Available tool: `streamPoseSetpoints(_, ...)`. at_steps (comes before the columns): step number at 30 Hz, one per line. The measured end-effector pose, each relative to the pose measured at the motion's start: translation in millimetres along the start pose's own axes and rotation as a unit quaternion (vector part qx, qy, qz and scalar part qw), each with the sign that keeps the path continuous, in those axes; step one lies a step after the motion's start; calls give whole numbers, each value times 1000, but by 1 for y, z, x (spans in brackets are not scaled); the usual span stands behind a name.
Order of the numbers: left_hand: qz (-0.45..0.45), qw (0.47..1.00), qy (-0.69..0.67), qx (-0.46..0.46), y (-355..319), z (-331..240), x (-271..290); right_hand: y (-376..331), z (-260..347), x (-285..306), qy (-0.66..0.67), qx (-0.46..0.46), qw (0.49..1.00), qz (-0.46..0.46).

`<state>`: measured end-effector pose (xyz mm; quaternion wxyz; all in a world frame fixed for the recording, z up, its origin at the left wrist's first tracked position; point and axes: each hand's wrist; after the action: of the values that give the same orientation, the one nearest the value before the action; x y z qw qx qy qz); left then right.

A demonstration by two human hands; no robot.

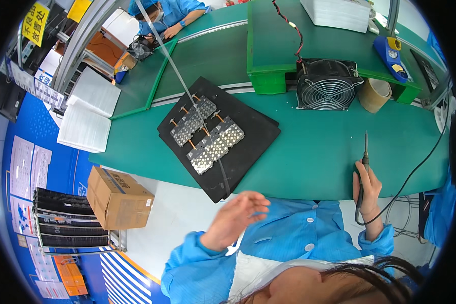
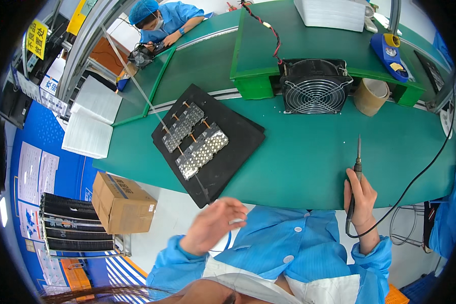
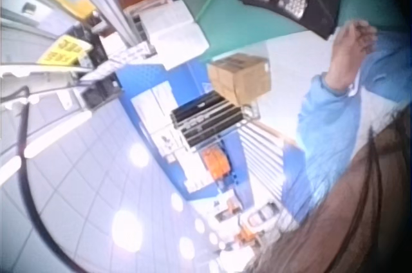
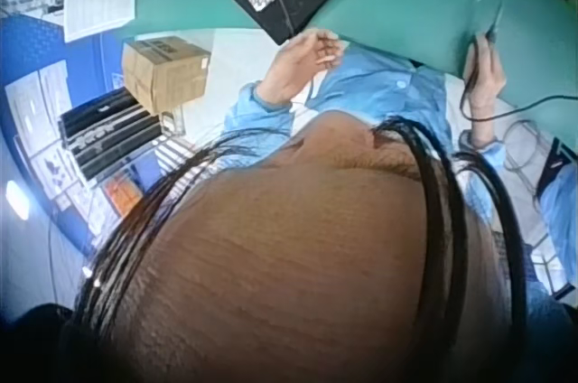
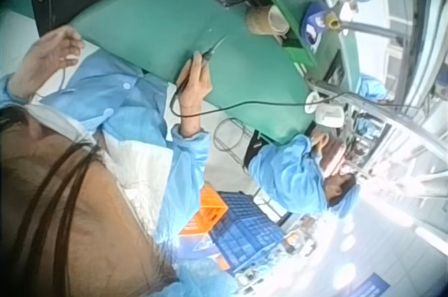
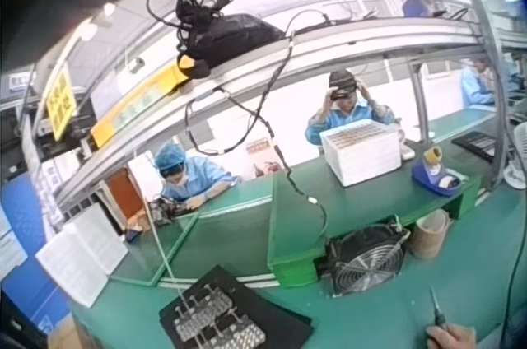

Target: The person solders wires onto circuit boards using a soldering iron and solder wire. They slide finished board assemblies along the line and position new boards to solder.

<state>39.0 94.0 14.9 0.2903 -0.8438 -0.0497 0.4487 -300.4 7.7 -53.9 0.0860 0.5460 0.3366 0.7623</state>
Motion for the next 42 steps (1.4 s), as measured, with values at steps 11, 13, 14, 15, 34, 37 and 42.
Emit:
streamPoseSetpoints(11, -298, 699, 511, -402, 82, -291, 132, -7, -1, 6, 8, -20, 999, 26)
streamPoseSetpoints(13, -318, 655, 556, -401, 121, -317, 181, -5, 1, 4, 5, -25, 999, 32)
streamPoseSetpoints(14, -319, 585, 610, -428, 134, -322, 194, -2, 2, 3, -1, -9, 1000, 11)
streamPoseSetpoints(15, -312, 513, 660, -452, 147, -323, 194, -2, 2, 2, -12, 3, 1000, -9)
streamPoseSetpoints(34, -283, 749, 495, -338, 126, -320, 166, 0, 2, 5, -45, 4, 999, -13)
streamPoseSetpoints(37, -199, 761, 526, -324, 146, -344, 198, 5, 3, 5, -48, 11, 999, -13)
streamPoseSetpoints(42, -207, 749, 564, -279, 169, -344, 187, 1, -1, 5, -53, 26, 998, -11)
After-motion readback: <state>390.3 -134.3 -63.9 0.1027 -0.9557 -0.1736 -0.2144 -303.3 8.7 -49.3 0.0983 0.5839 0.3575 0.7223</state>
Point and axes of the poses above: each hand's wrist, its own y-axis towards the middle knuckle, its own x-axis out of the back of the hand, z = x × y, and after that the axes turned 15 degrees about -y, right-handed
